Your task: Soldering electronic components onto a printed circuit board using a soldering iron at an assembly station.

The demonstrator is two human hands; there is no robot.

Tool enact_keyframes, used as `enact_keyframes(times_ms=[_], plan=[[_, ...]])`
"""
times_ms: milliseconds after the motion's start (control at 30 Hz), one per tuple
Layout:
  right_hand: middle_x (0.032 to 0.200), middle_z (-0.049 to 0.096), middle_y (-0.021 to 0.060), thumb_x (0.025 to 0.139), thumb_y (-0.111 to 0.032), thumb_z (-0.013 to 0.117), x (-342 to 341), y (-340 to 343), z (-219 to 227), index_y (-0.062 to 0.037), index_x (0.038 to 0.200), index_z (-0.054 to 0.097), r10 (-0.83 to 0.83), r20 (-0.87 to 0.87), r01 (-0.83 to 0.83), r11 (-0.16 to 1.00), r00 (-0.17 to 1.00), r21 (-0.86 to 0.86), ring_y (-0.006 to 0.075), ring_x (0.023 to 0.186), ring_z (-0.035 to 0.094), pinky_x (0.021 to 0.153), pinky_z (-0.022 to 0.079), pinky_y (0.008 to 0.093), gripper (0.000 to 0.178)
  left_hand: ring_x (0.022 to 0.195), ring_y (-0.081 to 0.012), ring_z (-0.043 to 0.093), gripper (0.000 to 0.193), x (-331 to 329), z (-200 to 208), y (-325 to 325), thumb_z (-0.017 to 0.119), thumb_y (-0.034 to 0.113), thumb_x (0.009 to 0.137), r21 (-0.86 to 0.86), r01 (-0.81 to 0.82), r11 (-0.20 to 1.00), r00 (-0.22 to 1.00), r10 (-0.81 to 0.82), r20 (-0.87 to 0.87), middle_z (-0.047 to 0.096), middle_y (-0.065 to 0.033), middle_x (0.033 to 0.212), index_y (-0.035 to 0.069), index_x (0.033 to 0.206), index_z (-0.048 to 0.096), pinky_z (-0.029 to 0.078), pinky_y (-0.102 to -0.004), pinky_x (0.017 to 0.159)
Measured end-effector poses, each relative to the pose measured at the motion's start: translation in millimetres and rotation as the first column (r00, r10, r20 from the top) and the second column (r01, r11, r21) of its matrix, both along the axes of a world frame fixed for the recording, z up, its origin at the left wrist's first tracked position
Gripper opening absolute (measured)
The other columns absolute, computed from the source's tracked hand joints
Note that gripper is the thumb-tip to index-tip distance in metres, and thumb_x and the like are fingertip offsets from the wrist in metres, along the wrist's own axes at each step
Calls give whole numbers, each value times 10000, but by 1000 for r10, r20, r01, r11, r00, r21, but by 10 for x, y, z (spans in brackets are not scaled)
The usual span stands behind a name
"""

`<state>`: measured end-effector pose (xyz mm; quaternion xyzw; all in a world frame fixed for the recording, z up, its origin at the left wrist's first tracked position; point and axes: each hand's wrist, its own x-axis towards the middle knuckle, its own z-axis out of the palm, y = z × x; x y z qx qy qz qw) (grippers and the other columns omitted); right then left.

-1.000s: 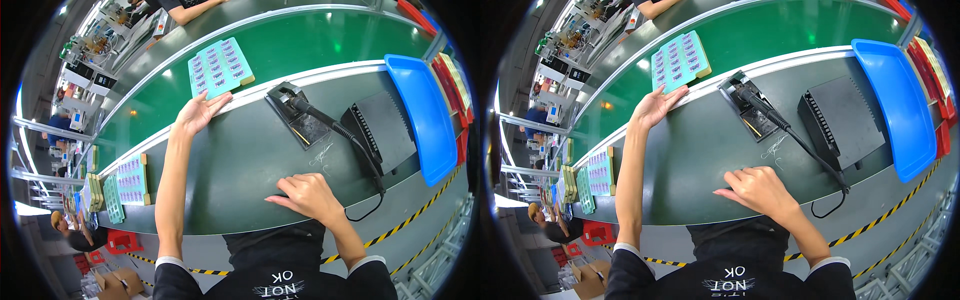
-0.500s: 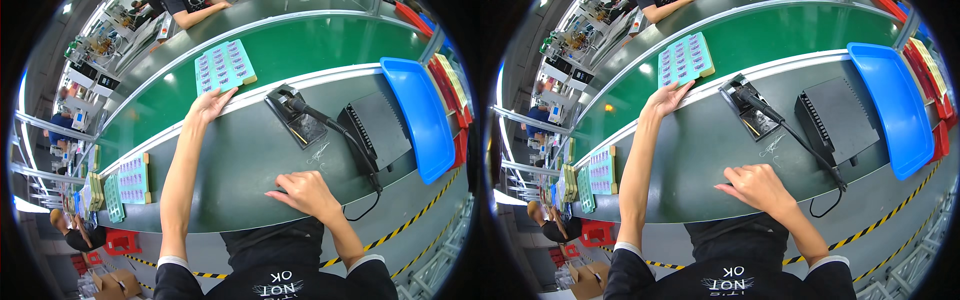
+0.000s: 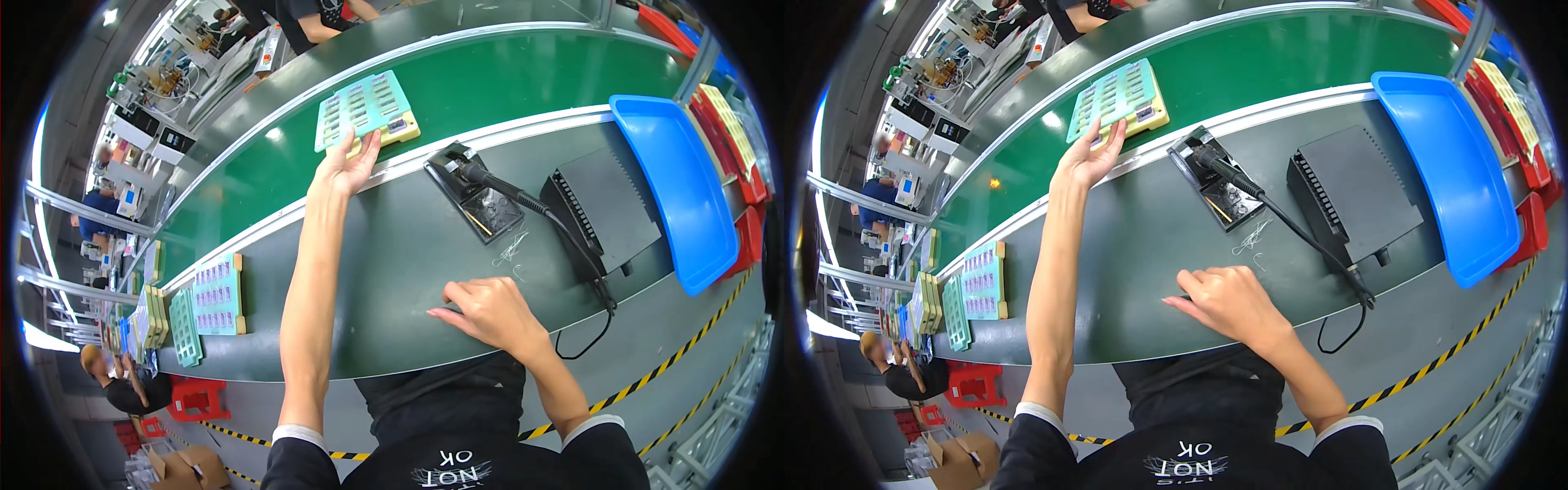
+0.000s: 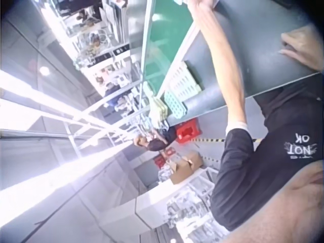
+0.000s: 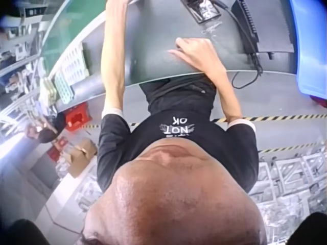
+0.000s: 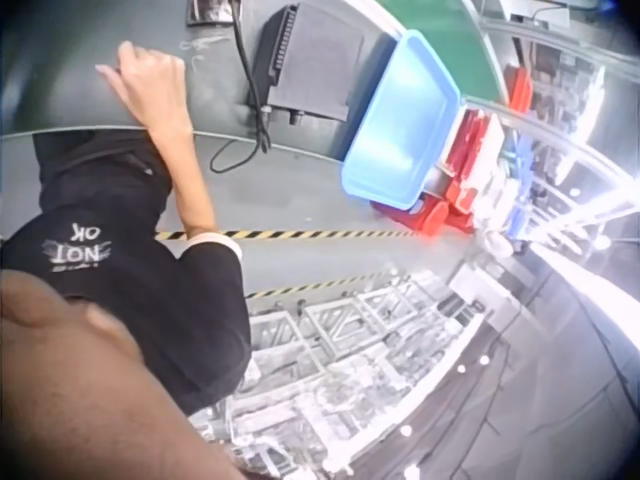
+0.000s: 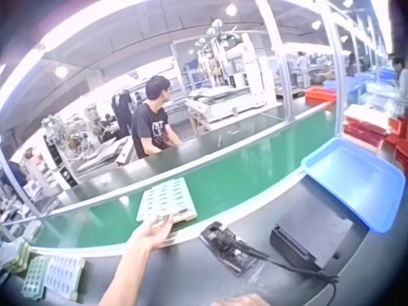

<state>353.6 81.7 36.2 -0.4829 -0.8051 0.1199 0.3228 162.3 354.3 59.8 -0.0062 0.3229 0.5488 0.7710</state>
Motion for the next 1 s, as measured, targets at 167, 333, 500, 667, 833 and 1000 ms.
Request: enact_keyframes(times_ms=[167,333,500,667,833,1000], plan=[[579,588,65,913,-366,715,-28,4,35,-73,742,513,-3,-9,3,1000,1000,12,259,556,636,513,500,366,394,1147,-393,606,375,146,-28,114,684,117,957,13,29,999,995,-28,-99,552,-199,1180,6,1252,482,570,-488,1011],[583,592,63,915,-354,714,-18,5,17,-74,754,510,-4,-5,4,1000,1000,6,254,558,639,515,505,363,382,1153,-395,621,372,309,-117,181,631,133,995,175,8,984,932,56,-357,557,-250,1214,-94,1241,469,590,-494,992],[590,597,60,919,-349,710,-14,19,1,-75,765,514,-1,-9,1,1000,1000,17,251,564,644,520,508,361,370,1157,-452,613,312,344,-81,253,558,67,1014,292,-9,956,917,124,-378,540,-302,1261,-120,1249,474,595,-514,983],[597,603,60,919,-345,711,-34,9,27,-75,772,519,0,-5,0,1000,1000,10,250,568,646,522,509,360,363,1029,-451,679,319,360,-102,49,573,48,1000,490,2,872,852,255,-457,618,-213,1210,-84,1275,480,634,-523,901],[656,655,53,861,-301,773,-21,-24,41,-72,801,592,-19,-15,19,999,1000,-46,257,598,652,523,496,364,298,1023,-323,707,284,180,85,-217,633,180,1004,656,77,751,817,329,-474,658,-156,1163,-31,1185,573,630,-504,877],[644,650,51,857,-292,778,17,-15,67,-72,792,591,-27,-11,27,997,1000,-69,258,594,649,518,488,366,296,991,-249,693,295,-538,275,-385,623,263,1016,762,102,640,627,553,-549,657,-109,1113,7,1162,614,634,-483,849]])
